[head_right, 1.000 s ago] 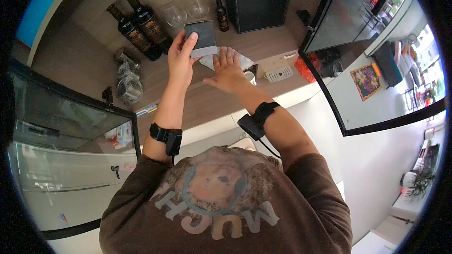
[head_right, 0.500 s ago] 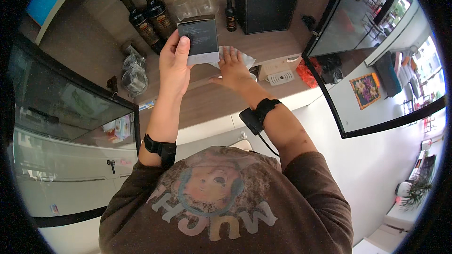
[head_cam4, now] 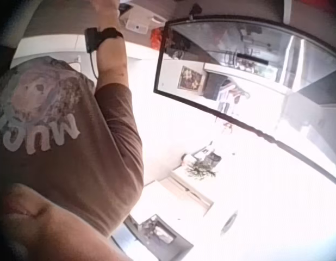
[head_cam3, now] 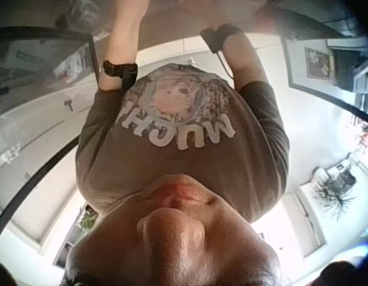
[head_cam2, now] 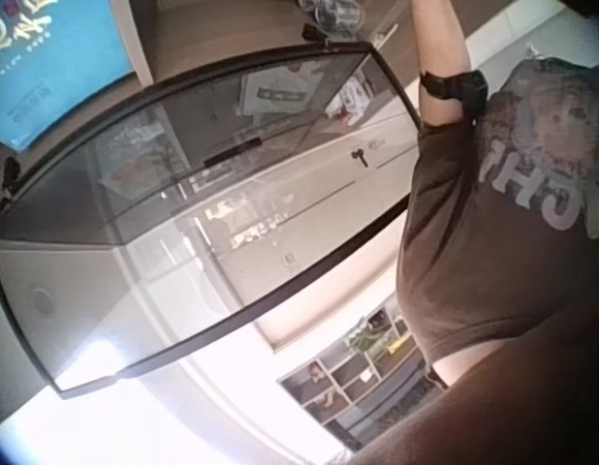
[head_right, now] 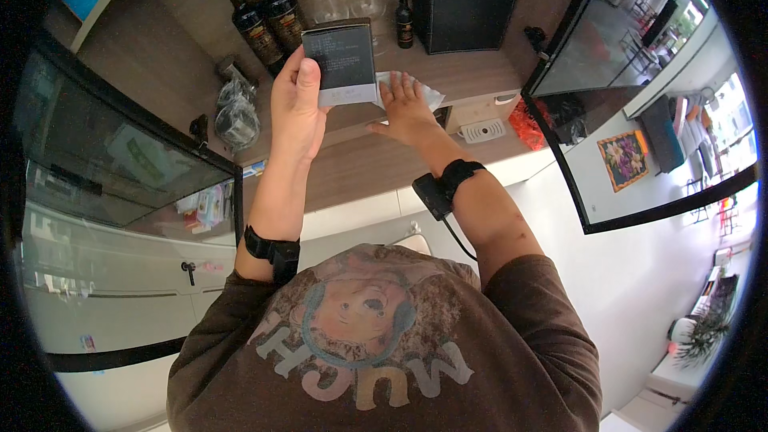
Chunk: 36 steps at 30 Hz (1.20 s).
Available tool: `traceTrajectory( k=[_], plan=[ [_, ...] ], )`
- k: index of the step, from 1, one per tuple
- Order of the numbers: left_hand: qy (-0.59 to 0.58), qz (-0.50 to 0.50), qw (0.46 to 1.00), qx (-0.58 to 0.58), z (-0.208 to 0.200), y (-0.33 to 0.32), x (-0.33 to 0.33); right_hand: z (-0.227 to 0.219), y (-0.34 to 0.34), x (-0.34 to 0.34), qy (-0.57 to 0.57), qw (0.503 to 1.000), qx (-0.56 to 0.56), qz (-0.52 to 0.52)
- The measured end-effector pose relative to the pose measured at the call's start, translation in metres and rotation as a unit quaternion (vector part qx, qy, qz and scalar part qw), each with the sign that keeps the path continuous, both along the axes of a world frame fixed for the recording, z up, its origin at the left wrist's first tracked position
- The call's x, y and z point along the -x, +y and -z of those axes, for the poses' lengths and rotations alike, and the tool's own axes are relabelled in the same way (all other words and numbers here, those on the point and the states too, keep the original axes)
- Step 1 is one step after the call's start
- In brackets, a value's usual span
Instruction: Cleaning the glass doors and interior surfaces of a display cabinet with a cloth.
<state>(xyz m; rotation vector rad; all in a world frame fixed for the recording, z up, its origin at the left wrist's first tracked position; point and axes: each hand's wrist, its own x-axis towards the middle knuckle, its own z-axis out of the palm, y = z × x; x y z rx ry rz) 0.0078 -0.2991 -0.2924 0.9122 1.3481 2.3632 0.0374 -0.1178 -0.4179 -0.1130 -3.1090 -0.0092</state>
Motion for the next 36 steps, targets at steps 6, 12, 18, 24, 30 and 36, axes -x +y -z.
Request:
traceTrajectory(
  k=[6,12,18,24,30,36],
  plan=[
    [0.048,-0.017,0.999,0.010,0.001,-0.003,-0.002,0.004,0.003,0.002,-0.003,1.000,0.025,0.013],
    [0.019,-0.015,1.000,0.017,-0.004,-0.009,-0.007,0.007,0.003,0.006,0.001,1.000,0.022,0.015],
    [0.010,-0.014,1.000,0.020,-0.009,-0.009,-0.009,0.028,0.021,0.018,0.095,0.991,0.088,0.028],
    [-0.009,-0.001,0.999,0.039,-0.007,-0.014,-0.009,-0.012,0.023,0.024,0.035,0.990,0.129,0.054],
    [-0.029,-0.009,0.999,0.044,-0.006,-0.015,-0.014,-0.047,0.010,0.003,0.166,0.942,0.280,0.084],
    [-0.088,0.020,0.994,0.059,0.011,-0.007,-0.005,-0.075,-0.022,-0.020,0.100,0.514,0.848,0.085]
  ],
)
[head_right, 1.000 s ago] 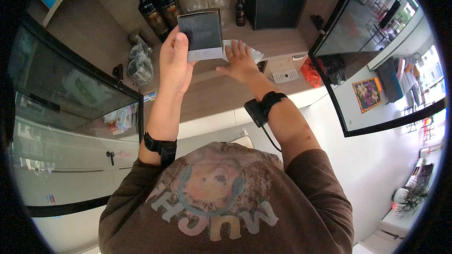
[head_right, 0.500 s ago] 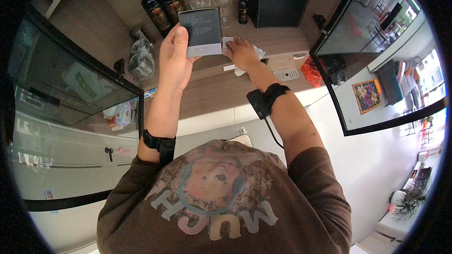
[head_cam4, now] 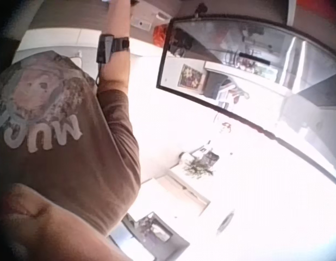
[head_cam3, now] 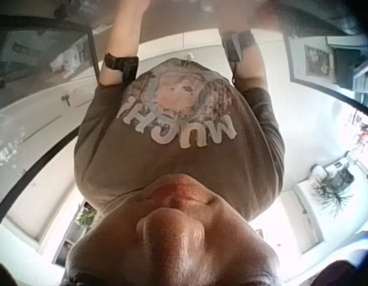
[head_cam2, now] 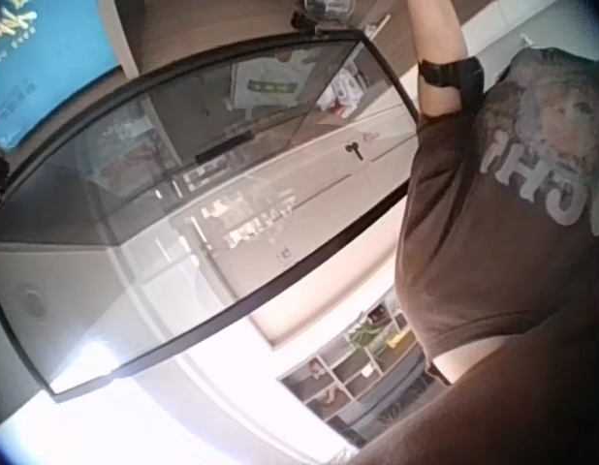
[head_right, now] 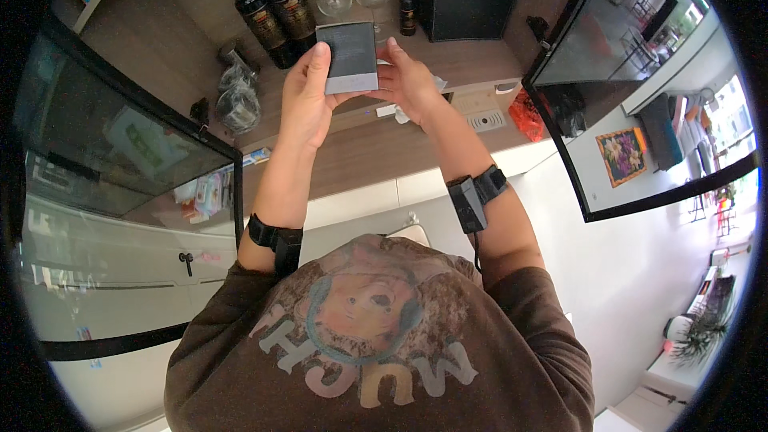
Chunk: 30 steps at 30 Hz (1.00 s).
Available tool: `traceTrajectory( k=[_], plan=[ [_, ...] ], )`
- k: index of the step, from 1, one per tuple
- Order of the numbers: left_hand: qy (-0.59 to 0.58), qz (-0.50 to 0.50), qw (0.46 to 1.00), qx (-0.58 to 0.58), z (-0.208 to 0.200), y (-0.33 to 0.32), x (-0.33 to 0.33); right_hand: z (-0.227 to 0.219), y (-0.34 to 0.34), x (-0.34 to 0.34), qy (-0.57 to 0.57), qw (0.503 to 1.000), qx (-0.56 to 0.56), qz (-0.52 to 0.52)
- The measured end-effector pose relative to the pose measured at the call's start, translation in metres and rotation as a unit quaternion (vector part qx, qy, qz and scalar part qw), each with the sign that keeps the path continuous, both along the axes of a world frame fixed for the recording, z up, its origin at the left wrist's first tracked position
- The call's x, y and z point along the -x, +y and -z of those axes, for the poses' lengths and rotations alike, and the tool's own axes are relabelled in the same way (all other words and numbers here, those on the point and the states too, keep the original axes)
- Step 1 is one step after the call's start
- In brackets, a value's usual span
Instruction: Cleaning the glass doors and interior surfaces of a display cabinet with a cloth.
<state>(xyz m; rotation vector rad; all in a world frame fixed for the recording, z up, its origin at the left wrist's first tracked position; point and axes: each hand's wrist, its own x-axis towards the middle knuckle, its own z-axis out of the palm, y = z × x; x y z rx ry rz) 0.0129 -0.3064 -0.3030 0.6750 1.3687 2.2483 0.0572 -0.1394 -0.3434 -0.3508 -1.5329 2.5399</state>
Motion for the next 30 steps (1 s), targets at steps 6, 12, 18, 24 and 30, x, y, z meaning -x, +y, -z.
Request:
traceTrajectory(
  k=[6,12,18,24,30],
  plan=[
    [-0.028,-0.001,0.999,0.025,0.011,0.011,-0.007,-0.005,-0.025,-0.016,0.147,0.968,0.193,-0.057],
    [0.258,-0.206,0.929,0.169,0.036,0.018,0.003,-0.012,-0.030,-0.031,0.179,0.960,0.199,-0.084],
    [0.349,-0.232,0.883,0.211,0.019,0.021,-0.014,0.003,-0.024,-0.037,0.193,0.964,0.183,0.005],
    [0.380,-0.171,0.896,0.156,0.034,0.023,-0.011,-0.007,-0.024,-0.052,0.191,0.975,0.111,0.015],
    [0.313,-0.113,0.937,0.108,0.032,0.023,-0.011,-0.006,-0.019,-0.065,0.156,0.981,0.117,0.016]
  ],
)
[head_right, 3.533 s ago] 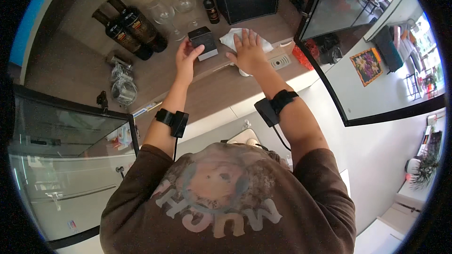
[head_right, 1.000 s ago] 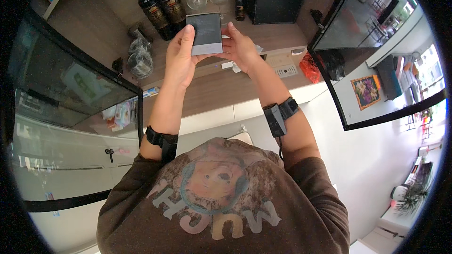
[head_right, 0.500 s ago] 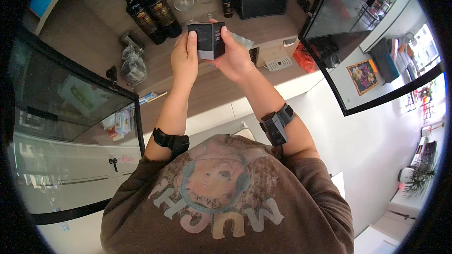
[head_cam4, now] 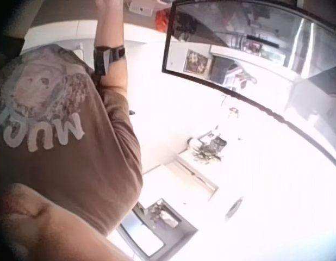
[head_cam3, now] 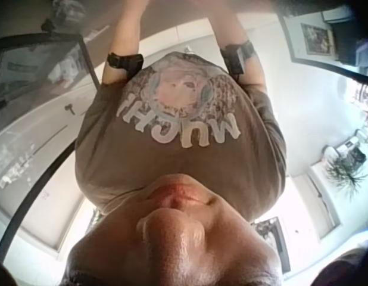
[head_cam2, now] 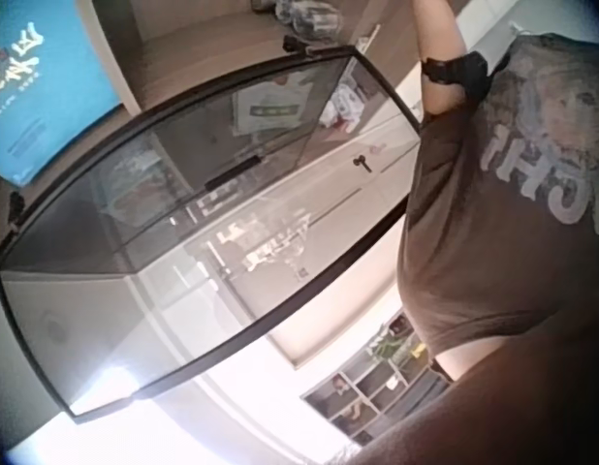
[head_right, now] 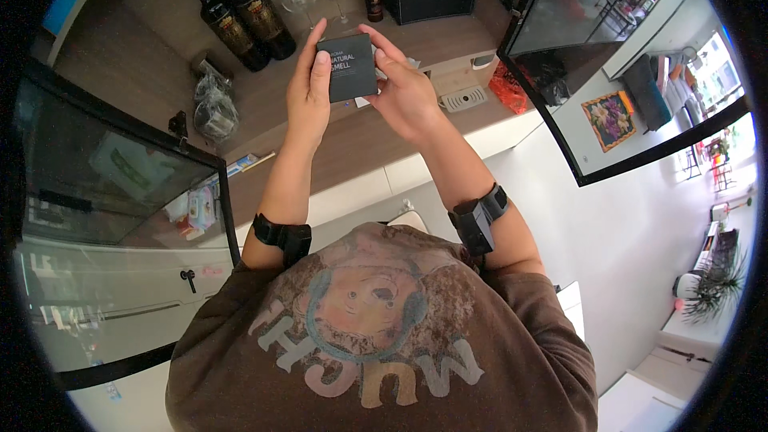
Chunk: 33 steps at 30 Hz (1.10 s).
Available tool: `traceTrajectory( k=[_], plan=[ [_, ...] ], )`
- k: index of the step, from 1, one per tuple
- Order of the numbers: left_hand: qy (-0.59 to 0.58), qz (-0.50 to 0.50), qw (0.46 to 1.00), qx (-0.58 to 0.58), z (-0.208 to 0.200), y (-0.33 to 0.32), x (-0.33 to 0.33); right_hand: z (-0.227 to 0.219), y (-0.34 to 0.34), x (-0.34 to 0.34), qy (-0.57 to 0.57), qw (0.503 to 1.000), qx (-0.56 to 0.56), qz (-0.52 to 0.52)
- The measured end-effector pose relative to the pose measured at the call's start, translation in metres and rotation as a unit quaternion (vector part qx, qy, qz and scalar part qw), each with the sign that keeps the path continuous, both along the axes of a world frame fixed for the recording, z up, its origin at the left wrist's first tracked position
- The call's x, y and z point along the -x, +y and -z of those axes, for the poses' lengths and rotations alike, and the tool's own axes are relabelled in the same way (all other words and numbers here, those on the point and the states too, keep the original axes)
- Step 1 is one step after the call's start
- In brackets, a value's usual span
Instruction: Cleaning the glass doors and interior surfaces of a display cabinet with a cloth.
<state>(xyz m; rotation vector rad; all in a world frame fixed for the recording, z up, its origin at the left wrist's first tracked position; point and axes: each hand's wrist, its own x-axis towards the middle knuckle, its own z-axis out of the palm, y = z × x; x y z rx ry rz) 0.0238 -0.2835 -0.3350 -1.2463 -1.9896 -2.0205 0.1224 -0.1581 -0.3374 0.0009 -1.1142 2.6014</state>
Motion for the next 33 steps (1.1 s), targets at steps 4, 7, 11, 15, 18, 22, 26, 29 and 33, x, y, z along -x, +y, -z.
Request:
traceTrajectory(
  k=[4,7,11,15,18,22,26,29,33],
  plan=[
    [-0.026,0.023,0.999,-0.012,0.001,0.001,-0.002,0.005,0.002,-0.003,-0.003,0.999,-0.036,0.018],
    [-0.086,0.074,0.992,-0.046,-0.001,0.001,-0.005,0.003,0.004,-0.004,-0.010,0.998,-0.046,0.036],
    [-0.355,0.282,0.872,-0.183,0.002,0.007,-0.009,-0.003,0.002,-0.005,0.012,0.994,-0.094,0.047],
    [-0.386,0.267,0.863,-0.189,0.004,0.009,-0.009,0.000,0.000,-0.002,0.034,0.996,-0.077,0.042],
    [-0.377,0.251,0.870,-0.194,0.008,0.009,-0.005,-0.001,-0.005,-0.003,0.054,0.995,-0.076,0.033],
    [-0.384,0.221,0.876,-0.189,0.006,0.008,0.000,-0.007,-0.009,-0.008,0.043,0.995,-0.087,0.029],
    [-0.376,0.229,0.878,-0.188,0.002,0.003,0.002,-0.011,-0.007,-0.012,0.052,0.995,-0.088,-0.012],
    [-0.380,0.238,0.874,-0.190,0.001,0.004,0.003,-0.008,-0.004,-0.011,0.056,0.994,-0.089,-0.009],
    [-0.381,0.242,0.871,-0.195,0.001,0.004,0.003,-0.008,-0.004,-0.010,0.058,0.994,-0.097,-0.008]
  ],
)
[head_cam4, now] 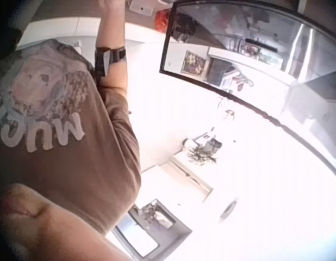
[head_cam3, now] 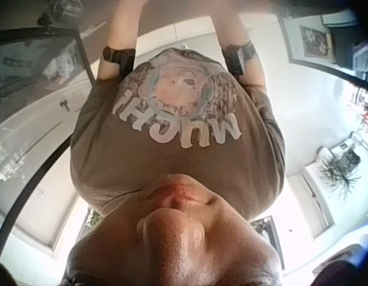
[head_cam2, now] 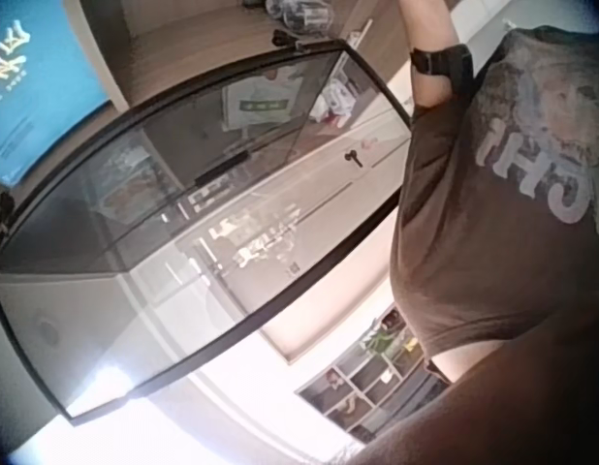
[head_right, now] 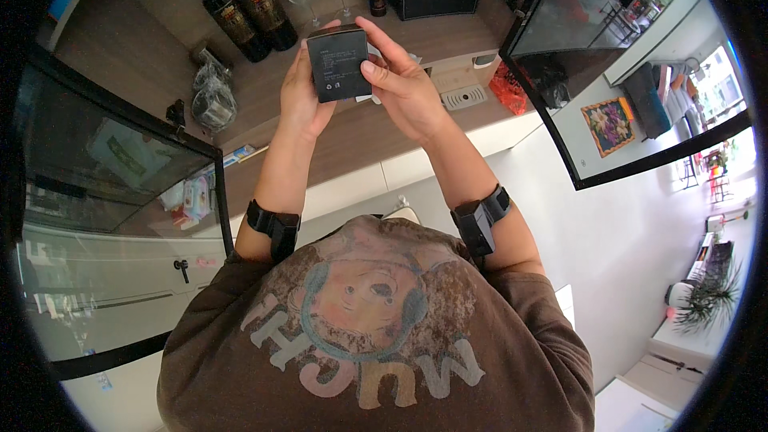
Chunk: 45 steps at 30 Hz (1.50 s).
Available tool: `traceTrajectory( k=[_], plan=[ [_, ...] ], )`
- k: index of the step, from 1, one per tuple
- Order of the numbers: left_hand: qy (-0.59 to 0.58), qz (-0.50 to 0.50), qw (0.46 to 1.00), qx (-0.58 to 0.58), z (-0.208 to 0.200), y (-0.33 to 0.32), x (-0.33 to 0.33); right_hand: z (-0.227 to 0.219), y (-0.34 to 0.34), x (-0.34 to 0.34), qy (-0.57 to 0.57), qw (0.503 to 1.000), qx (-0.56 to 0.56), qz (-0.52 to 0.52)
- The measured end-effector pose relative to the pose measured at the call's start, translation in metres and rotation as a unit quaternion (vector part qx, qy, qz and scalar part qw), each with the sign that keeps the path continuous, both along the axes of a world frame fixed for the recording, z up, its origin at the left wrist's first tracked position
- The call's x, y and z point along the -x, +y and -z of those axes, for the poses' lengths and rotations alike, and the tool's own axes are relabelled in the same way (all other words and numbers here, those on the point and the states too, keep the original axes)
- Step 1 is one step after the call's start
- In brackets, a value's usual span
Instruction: Cleaning the glass doors and interior surfaces of a display cabinet with a cloth.
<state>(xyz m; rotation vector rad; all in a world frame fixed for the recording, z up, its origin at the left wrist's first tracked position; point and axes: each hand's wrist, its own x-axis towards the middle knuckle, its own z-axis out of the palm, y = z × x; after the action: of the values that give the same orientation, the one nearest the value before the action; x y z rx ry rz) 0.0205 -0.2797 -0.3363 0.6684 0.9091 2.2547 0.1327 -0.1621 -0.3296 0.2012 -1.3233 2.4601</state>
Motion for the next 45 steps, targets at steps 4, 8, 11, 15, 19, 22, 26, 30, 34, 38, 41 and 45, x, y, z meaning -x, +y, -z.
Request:
traceTrajectory(
  k=[4,8,11,15,19,22,26,30,34,38,41,45],
  plan=[
    [0.015,-0.013,1.000,0.018,0.001,0.000,0.002,0.000,-0.001,0.001,-0.002,1.000,-0.004,0.007],
    [0.008,-0.013,1.000,0.016,0.002,0.002,0.001,0.001,0.000,0.001,0.002,1.000,-0.013,0.017],
    [0.005,-0.011,1.000,0.015,0.001,0.001,-0.001,0.003,0.001,0.001,-0.005,1.000,-0.017,0.025],
    [0.003,-0.005,1.000,0.011,0.003,0.001,0.000,0.004,0.000,0.002,-0.007,0.999,-0.014,0.034],
    [0.005,-0.011,1.000,0.015,0.004,0.001,0.001,0.005,0.000,0.001,-0.017,0.999,-0.022,0.036],
    [-0.003,-0.004,1.000,0.017,0.003,0.000,0.000,0.004,-0.001,0.001,-0.018,0.999,-0.022,0.037],
    [-0.003,-0.011,1.000,0.015,0.000,-0.002,-0.004,0.004,-0.002,0.001,-0.023,0.999,-0.026,0.036],
    [-0.003,-0.016,1.000,0.019,0.001,-0.004,-0.003,0.002,-0.005,-0.001,-0.026,0.999,-0.018,0.034],
    [0.003,-0.020,1.000,0.022,0.000,-0.006,-0.005,0.002,-0.006,-0.001,-0.020,0.999,-0.020,0.032],
    [-0.015,-0.029,0.999,0.018,-0.004,-0.006,-0.008,0.004,-0.006,0.000,-0.012,1.000,-0.006,0.023],
    [-0.018,-0.035,0.999,0.022,-0.004,-0.008,-0.009,0.002,-0.009,0.000,-0.013,1.000,-0.001,0.027],
    [-0.023,-0.042,0.999,0.022,-0.003,-0.009,-0.009,0.002,-0.010,0.000,-0.012,1.000,-0.001,0.020]
  ],
)
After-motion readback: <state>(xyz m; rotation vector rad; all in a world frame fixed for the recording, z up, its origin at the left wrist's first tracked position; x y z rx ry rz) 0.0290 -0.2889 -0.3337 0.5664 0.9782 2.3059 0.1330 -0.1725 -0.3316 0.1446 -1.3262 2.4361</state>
